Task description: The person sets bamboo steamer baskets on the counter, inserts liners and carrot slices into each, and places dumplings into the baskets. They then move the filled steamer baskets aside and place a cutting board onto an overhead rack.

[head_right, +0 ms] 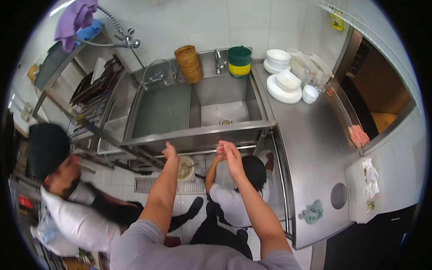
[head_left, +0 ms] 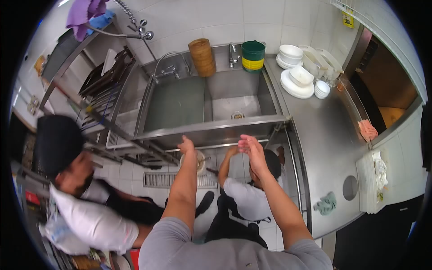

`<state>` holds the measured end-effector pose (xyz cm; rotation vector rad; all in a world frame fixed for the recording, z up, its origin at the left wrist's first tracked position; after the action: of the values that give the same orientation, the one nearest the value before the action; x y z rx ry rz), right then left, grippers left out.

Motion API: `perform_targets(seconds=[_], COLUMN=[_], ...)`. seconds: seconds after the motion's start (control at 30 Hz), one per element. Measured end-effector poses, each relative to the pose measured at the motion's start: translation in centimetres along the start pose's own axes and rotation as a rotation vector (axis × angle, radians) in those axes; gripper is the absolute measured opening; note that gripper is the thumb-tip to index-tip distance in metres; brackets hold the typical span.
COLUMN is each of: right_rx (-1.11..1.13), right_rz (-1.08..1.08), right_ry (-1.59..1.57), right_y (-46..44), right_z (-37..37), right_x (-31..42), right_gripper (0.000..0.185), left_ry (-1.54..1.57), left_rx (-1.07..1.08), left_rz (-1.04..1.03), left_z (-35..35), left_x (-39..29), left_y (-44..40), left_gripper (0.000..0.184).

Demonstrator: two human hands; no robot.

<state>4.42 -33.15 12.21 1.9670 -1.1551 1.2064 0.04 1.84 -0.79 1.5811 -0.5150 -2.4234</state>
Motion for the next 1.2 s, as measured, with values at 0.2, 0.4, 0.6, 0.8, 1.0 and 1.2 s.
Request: perform_targets(seconds=[0.2,0.4,0.6,0.8,1.0,1.2], right_rx=[0.024,-0.141,-0.547,-0.419,-0.385,-0.392], right_rz=[-0.278,-0.270,-0.288,-0.277,-0.083,-0.027], right_ry=[-0.173,-0.258,-0.396,-0.628,-0.708,-0.782], right_y=[-22.0,-48.3,-65.4,-69.8,-67.3,-58.5], right_z=[-5.9,-7.3,-8.1,-9.5,-10.3,-10.3], right_x=[-6.2,-17.6,-25.6,-26.0,-25.1,-23.2], right_gripper=[0.057,0.068,0.085,0.080,0.062,0.059], left_ry=[-0.178,-0.131,-0.251,-0.169,-0.169,-0.193], left_rx=[-0.440,-0.467,-0.583,-0.441,-0.383,-0.433], left_rz=[-0.030,-0.178,-0.291,-0.143,-0.050,-0.140], left_z=[-8.2,-9.1,-9.5,-8.8,-8.9,-8.6], left_x=[-4.0,-3.9,-2.6,-5.1,-6.1,-5.0], left_y=[-11.4,-11.4,-12.1,-10.9,-10.4,-10.7], left_gripper=[0.098,0.116,0.116,0.112,0.113,0.108])
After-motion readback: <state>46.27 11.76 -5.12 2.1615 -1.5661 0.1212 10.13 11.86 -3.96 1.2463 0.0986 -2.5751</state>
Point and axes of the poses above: each hand's wrist, its own y-axis away from the middle knuckle, its own z-axis out of the back of the hand, x = y × z, the point moved 2 cm from there along -y, towards the middle knuckle, and after that the axes turned 2 degrees about -y, right-handed, at the moved point
